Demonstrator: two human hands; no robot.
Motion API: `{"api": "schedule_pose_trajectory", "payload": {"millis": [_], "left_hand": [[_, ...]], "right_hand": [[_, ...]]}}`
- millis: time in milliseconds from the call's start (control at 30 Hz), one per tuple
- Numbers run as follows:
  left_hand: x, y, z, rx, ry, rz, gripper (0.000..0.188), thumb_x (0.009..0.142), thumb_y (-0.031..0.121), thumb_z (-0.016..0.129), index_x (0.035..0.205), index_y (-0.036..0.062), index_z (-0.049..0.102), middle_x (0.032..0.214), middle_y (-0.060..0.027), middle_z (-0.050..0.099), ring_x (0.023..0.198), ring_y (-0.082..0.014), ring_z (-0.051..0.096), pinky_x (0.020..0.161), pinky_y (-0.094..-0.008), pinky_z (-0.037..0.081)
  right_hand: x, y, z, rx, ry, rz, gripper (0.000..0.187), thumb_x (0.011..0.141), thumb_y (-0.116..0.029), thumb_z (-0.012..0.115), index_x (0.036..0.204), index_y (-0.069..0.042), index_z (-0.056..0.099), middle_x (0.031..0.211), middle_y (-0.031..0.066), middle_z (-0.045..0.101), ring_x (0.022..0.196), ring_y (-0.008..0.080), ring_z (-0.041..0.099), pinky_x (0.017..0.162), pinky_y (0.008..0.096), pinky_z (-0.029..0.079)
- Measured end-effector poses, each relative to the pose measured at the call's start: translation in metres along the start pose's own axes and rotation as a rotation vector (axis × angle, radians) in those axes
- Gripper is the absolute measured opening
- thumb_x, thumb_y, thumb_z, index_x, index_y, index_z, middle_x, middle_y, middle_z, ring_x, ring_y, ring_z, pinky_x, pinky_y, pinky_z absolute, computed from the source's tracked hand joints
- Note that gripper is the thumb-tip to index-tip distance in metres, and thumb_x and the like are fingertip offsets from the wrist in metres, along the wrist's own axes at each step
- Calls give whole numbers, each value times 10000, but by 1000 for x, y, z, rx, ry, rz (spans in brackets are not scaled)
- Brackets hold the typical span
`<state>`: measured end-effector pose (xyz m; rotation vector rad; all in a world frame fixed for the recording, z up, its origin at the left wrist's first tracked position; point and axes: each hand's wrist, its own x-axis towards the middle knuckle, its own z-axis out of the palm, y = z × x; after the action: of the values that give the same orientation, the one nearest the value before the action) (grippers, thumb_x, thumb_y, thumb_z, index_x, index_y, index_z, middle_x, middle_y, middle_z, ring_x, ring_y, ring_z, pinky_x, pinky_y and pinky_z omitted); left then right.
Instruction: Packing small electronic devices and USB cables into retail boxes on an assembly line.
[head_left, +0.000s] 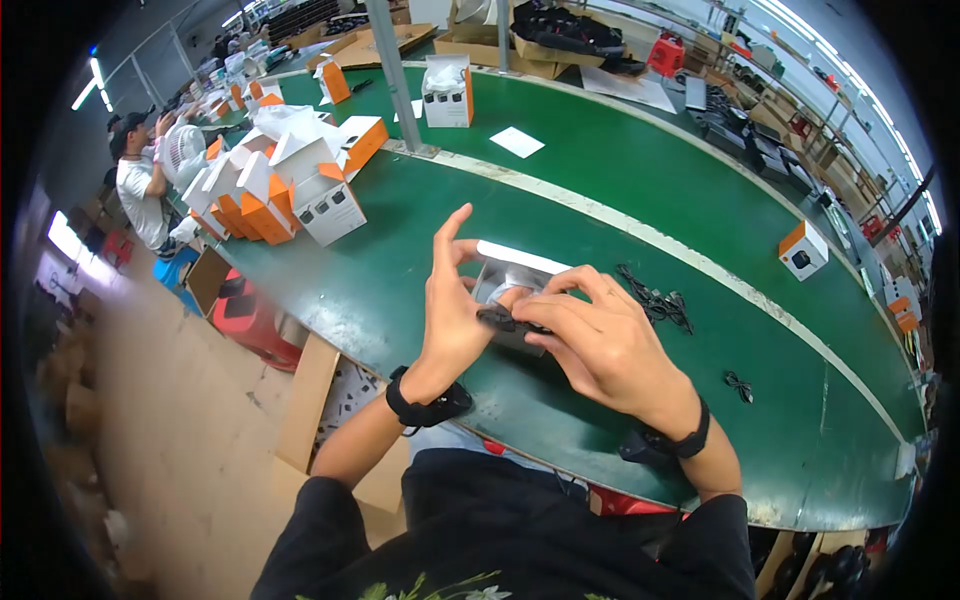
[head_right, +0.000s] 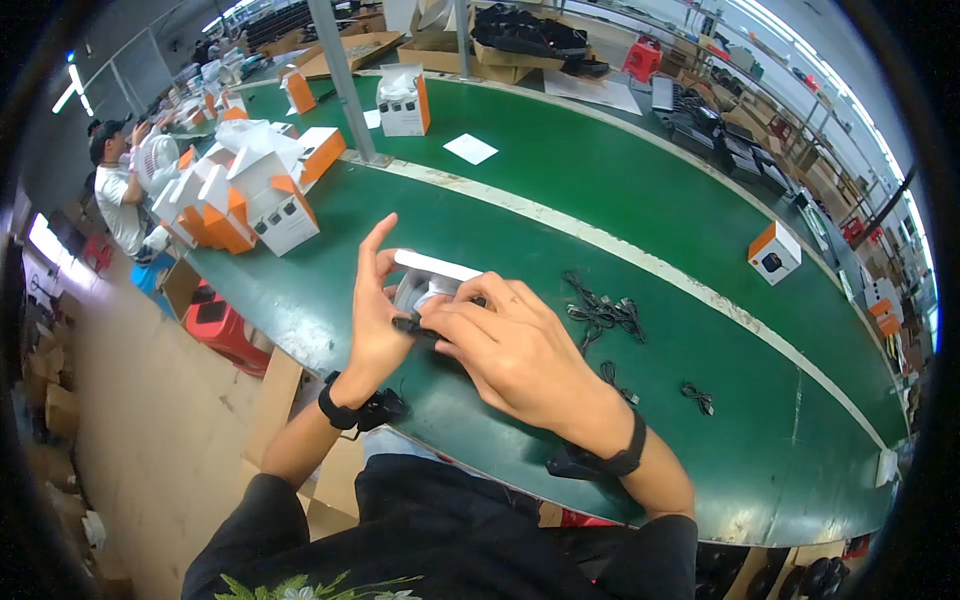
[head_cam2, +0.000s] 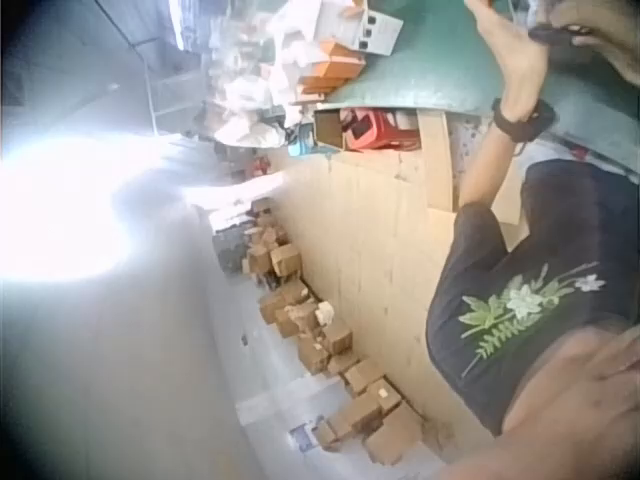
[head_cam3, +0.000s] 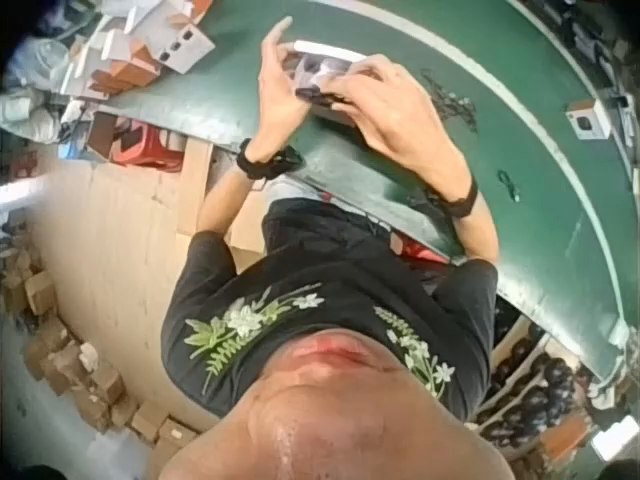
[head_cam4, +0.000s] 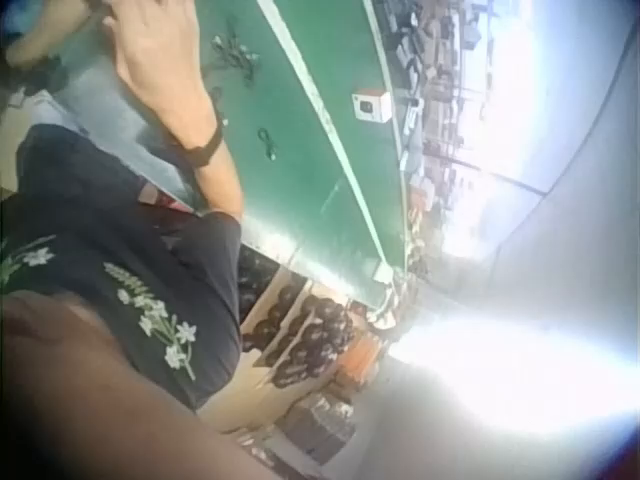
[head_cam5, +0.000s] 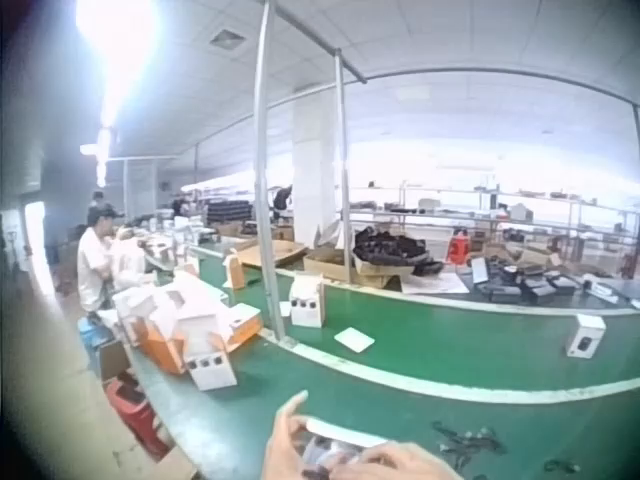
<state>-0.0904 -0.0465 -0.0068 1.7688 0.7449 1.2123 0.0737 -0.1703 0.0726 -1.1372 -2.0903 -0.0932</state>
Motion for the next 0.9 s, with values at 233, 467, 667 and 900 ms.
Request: {"api": "schedule_pose_trajectory", "payload": {"millis": [233,467,667,900], "left_hand": [[-14,7,7,51,46,47,1042,725,50,889,1605,68,333,1104,-139,713,1027,-234,710,791,-340,549],[-15,-5,9,-121,-51,74,991,796,77,877,1611,43,315,1224,-152,706,1141,-241,693,903,-334,544],[-8,-11,-6,-608,-157,-103,749,929,29,763,1563,-37,371,1350,-153,668,1239,-191,646,1005,-328,535],[4,-13,-13,-461,-271,-208,427,966,-33,719,1375,-50,598,1242,-118,725,1155,-157,681,999,-301,546]], "right_hand": [[-7,15,27,-325,131,68,296,771,-54,764,1062,-6,760,1017,63,681,1077,303,618,935,476,495],[-5,2,53,-647,148,145,266,727,-91,721,958,26,781,893,105,658,1166,342,612,1118,658,403],[-3,3,35,-560,-120,209,309,751,-66,740,1039,43,764,968,118,701,1243,380,593,1197,713,298],[-26,10,48,-150,315,266,438,777,-92,842,1188,2,724,1066,142,697,1139,367,628,987,549,533]]}}
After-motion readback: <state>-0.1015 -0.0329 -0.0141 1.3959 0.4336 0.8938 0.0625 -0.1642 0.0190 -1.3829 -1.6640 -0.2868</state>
